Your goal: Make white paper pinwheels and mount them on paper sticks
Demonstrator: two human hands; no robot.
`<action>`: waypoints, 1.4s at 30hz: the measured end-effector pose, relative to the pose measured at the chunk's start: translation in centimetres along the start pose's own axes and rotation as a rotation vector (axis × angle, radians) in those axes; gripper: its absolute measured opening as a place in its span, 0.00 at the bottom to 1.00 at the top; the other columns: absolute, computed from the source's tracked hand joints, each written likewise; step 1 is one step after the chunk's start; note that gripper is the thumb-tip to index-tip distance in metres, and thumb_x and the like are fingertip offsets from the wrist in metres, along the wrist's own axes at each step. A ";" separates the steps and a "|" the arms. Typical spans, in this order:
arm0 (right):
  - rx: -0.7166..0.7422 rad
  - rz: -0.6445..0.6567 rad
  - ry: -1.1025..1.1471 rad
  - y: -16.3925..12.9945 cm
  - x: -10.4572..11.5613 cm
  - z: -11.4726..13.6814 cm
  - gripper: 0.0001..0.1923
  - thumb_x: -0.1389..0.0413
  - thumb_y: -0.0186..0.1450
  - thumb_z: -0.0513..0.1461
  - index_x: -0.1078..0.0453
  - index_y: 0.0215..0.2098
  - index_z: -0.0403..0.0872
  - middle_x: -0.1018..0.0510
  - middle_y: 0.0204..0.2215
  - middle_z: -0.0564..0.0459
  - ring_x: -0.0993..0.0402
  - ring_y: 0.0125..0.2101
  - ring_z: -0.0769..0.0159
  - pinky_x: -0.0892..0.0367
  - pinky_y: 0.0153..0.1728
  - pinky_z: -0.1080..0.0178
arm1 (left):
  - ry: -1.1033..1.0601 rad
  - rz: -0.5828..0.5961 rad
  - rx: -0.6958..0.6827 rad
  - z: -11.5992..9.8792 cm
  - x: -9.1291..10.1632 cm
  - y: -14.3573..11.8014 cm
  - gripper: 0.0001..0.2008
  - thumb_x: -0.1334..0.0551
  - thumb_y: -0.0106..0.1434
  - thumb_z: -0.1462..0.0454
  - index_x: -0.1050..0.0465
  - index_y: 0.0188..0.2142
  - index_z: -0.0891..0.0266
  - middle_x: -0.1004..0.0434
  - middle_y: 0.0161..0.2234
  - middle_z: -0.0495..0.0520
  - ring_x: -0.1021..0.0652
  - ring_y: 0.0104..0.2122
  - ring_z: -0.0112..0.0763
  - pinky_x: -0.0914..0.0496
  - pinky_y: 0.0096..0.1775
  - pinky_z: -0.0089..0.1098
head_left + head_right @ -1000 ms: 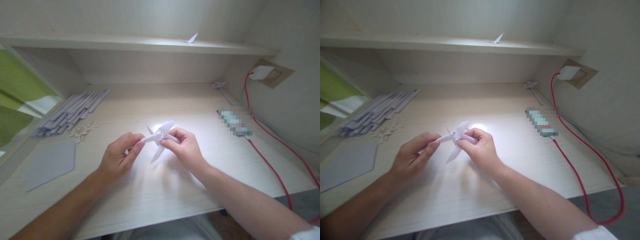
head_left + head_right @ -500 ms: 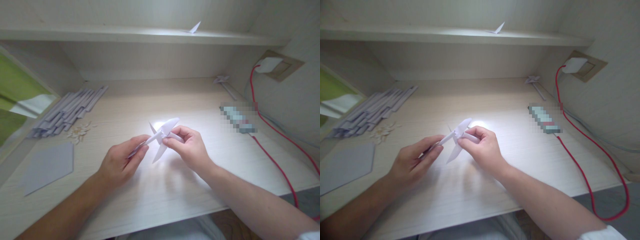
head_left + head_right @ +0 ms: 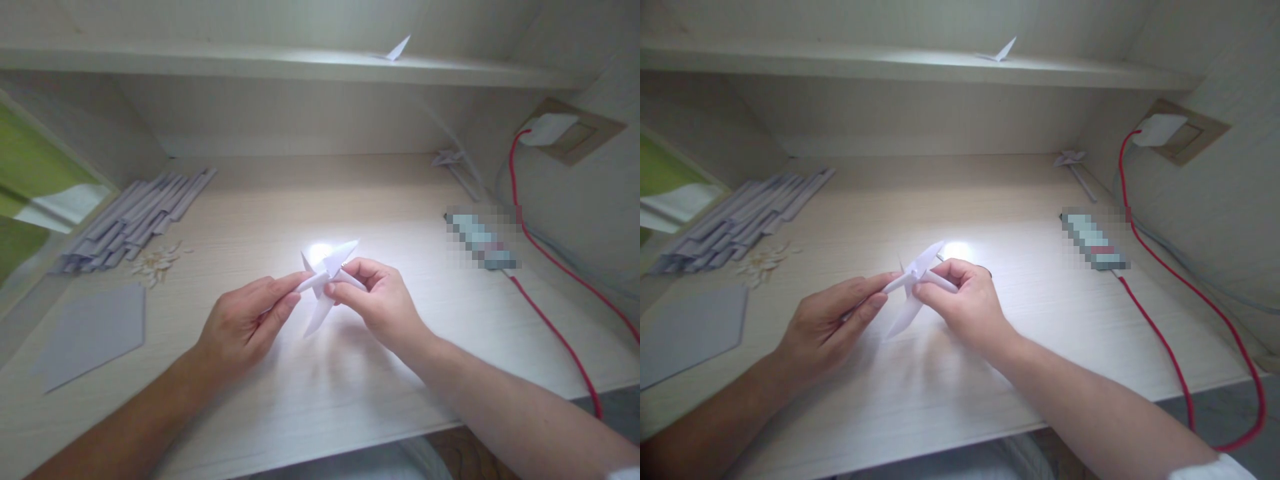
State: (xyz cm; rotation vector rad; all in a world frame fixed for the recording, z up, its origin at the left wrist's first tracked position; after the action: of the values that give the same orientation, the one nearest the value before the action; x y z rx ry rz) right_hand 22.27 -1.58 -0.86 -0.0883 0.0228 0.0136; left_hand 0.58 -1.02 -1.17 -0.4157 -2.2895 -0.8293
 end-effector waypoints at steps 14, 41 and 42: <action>0.056 0.051 0.085 -0.4 -0.2 0.3 0.07 0.30 0.59 0.41 0.21 0.30 0.47 0.18 0.27 0.56 0.26 0.28 0.69 0.32 0.33 0.64 | -0.026 -0.127 -0.039 -1.1 0.4 0.7 0.14 0.34 0.68 0.70 0.20 0.52 0.61 0.22 0.32 0.50 0.25 0.28 0.24 0.34 0.27 0.25; 0.132 0.271 0.265 -0.3 0.2 0.3 0.13 0.35 0.61 0.45 0.19 0.42 0.48 0.18 0.34 0.52 0.24 0.36 0.61 0.32 0.40 0.60 | -0.180 -0.199 0.215 -1.1 0.4 0.2 0.08 0.34 0.69 0.63 0.18 0.46 0.54 0.15 0.41 0.50 0.18 0.39 0.32 0.26 0.40 0.29; 0.133 0.267 0.263 -0.3 0.2 0.4 0.13 0.37 0.62 0.45 0.19 0.41 0.47 0.18 0.33 0.51 0.24 0.36 0.60 0.32 0.40 0.60 | -0.221 -0.211 0.244 -1.1 0.4 0.2 0.08 0.33 0.69 0.63 0.17 0.46 0.53 0.15 0.41 0.49 0.18 0.39 0.32 0.26 0.40 0.29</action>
State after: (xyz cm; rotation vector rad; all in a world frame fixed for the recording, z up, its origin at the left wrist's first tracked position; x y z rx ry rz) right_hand 22.46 -1.87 -0.46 0.0472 0.2976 0.2669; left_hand 0.88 -1.59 -0.16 -0.1631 -2.6358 -0.6169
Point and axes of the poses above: each hand's wrist, its own y-axis towards the middle knuckle, its own x-axis out of the back of the hand, z = x × y, the point moved 2 cm from there along y, towards the middle knuckle
